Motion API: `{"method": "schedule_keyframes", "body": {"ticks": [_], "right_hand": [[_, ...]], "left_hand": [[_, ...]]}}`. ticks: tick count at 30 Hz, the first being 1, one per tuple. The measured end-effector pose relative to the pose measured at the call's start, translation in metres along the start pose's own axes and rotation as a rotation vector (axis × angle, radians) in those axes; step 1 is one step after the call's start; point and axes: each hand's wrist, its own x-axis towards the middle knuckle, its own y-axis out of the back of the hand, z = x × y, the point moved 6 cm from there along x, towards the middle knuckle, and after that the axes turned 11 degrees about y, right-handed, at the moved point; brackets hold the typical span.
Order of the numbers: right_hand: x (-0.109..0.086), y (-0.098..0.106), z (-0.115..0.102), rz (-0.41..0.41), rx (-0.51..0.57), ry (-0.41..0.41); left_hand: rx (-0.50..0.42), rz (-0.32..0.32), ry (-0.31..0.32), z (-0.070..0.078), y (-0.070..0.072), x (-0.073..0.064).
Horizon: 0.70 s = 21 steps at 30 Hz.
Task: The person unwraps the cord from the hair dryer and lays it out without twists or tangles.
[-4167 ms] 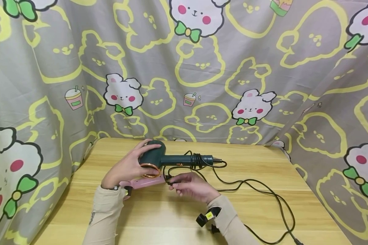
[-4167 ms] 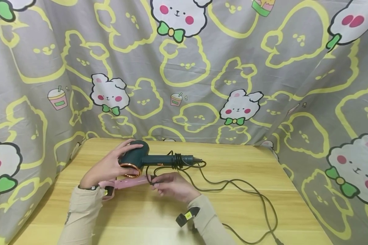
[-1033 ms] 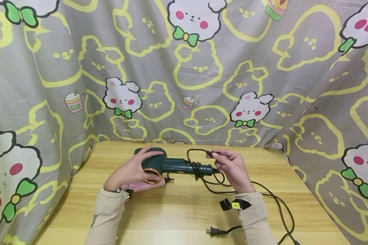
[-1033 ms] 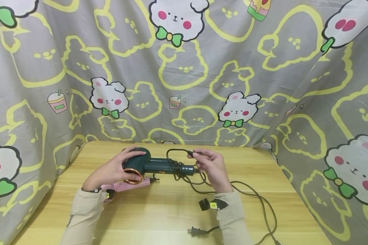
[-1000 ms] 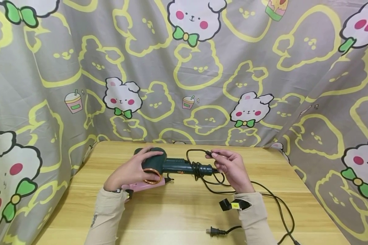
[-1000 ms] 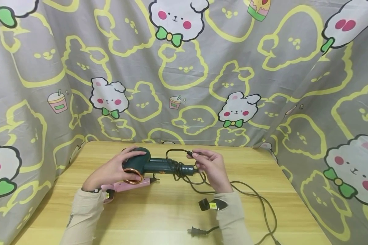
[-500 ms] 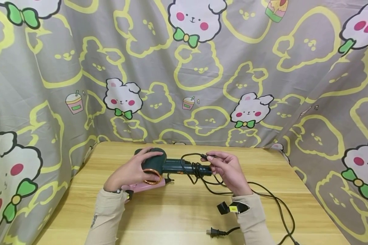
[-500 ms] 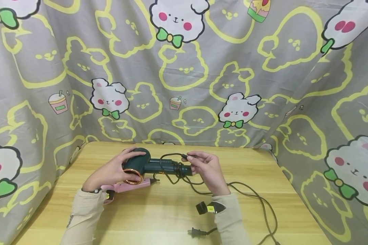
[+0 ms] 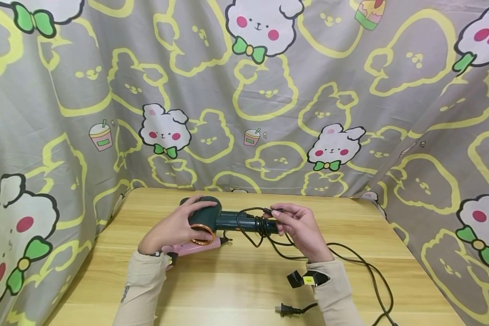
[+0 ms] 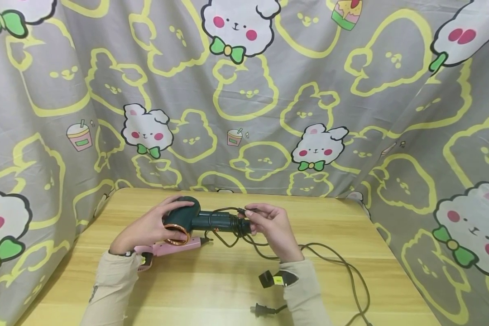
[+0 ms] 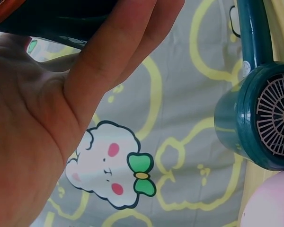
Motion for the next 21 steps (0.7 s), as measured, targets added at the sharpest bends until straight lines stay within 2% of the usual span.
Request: {"method": "schedule_keyframes", "body": {"ticks": [13,21], "right_hand": [[-0.0019,-0.0044,0.0006,-0.023,0.02,-0.011],[-0.0027,-0.0073,0.0027,-0.028,-0.008,-0.018]], "left_hand": [[-0.012,0.0,0.015,-0.0037,0.0004,0.0015],[-0.023,-0.004,0.023,-0.0028,0.0008,0.0004]]}}
